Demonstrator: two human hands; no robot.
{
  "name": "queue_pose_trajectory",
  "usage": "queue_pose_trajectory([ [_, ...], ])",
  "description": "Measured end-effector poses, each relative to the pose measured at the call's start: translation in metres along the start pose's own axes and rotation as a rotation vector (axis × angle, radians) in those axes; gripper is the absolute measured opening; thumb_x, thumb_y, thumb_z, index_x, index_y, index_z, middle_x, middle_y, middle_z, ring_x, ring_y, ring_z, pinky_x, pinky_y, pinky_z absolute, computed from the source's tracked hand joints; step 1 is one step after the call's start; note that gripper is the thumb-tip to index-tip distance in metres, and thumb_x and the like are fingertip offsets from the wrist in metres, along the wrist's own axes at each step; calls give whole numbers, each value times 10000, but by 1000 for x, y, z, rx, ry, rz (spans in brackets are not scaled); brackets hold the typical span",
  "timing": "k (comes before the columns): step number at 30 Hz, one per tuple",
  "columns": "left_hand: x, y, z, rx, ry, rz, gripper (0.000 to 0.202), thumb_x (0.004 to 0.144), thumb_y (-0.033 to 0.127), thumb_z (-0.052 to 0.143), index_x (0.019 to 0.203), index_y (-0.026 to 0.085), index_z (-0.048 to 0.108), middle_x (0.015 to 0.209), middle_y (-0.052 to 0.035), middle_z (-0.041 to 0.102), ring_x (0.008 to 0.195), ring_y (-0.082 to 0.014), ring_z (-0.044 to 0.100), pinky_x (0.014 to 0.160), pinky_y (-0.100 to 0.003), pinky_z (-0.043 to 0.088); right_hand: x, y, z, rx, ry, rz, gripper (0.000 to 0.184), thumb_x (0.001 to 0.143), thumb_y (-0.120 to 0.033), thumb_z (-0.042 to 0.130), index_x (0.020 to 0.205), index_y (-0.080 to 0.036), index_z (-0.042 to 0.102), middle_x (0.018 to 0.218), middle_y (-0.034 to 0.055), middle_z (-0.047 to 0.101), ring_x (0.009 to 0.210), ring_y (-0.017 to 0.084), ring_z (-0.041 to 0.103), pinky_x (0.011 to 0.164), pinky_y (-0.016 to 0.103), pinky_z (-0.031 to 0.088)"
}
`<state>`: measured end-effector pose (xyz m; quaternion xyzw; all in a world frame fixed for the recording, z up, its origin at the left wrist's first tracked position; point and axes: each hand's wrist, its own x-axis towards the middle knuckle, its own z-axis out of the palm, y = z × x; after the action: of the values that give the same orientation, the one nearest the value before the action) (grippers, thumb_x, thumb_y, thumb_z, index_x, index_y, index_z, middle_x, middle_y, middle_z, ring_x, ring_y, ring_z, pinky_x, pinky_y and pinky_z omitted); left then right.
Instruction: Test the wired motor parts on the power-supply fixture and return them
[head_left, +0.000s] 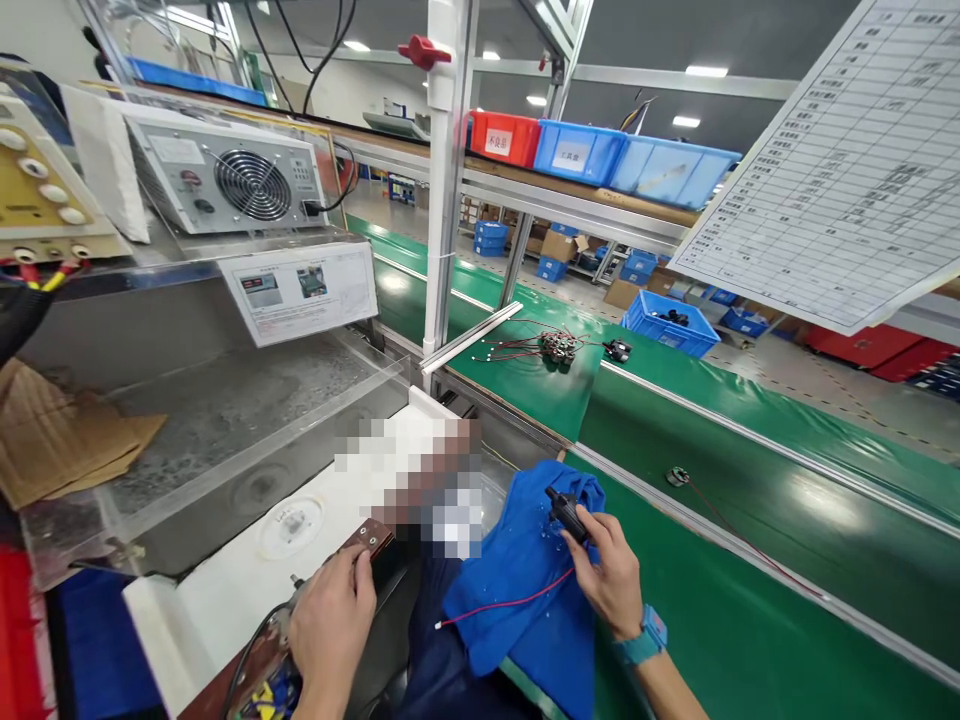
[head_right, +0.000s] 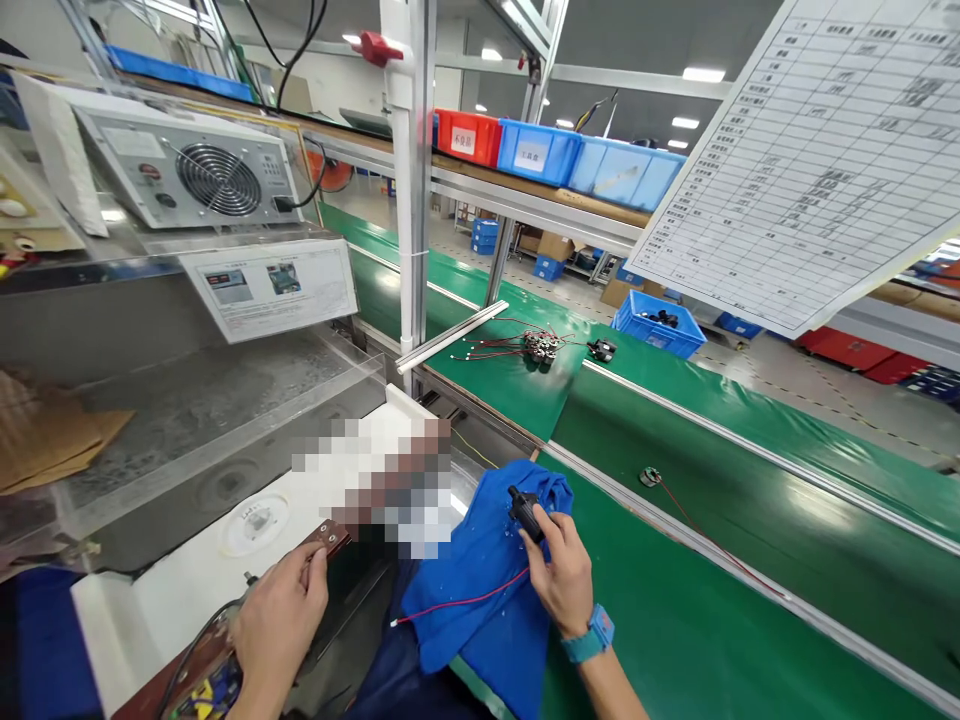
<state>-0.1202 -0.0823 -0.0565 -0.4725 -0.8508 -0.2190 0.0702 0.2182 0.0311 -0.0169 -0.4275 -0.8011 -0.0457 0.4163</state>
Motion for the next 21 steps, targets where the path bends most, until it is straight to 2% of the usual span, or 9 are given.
queue_pose_trajectory([
  [8, 1, 1, 0, -6, -30, -34, 348, 970, 376, 390, 961, 201, 690, 862, -57, 747, 817, -245, 679, 691, -314, 416, -3, 3, -4, 70, -25, 122, 368, 919, -336, 611, 1269, -222, 593, 914, 57, 601, 728, 171, 599, 641, 295, 538],
  [13, 0, -1, 2, 7, -10, -17, 380, 977, 383, 363, 967, 192, 692, 855, -57, 751, 798, -240, 675, 701, -313, 423, 1, 5, -6, 107, -19, 210, 370, 907, -379, 615, 1235, -209, 612, 862, 45, 592, 694, 165, 566, 650, 303, 513],
  [16, 0, -1, 3, 3, 11, 2, 378, 976, 379, 364, 968, 191, 692, 870, -55, 754, 804, -239, 676, 716, -314, 430, 10, 15, -8, 98, 20, 342, 410, 888, -452, 612, 1202, -188, 627, 857, 54, 617, 694, 173, 558, 662, 317, 504],
  [21, 0, -3, 5, 10, 14, 16, 382, 975, 371, 363, 966, 180, 694, 850, -64, 753, 784, -245, 677, 700, -324, 430, 19, 48, -11, 132, 37, 588, 542, 824, -574, 619, 1171, -158, 636, 821, 47, 646, 647, 167, 535, 602, 300, 476],
])
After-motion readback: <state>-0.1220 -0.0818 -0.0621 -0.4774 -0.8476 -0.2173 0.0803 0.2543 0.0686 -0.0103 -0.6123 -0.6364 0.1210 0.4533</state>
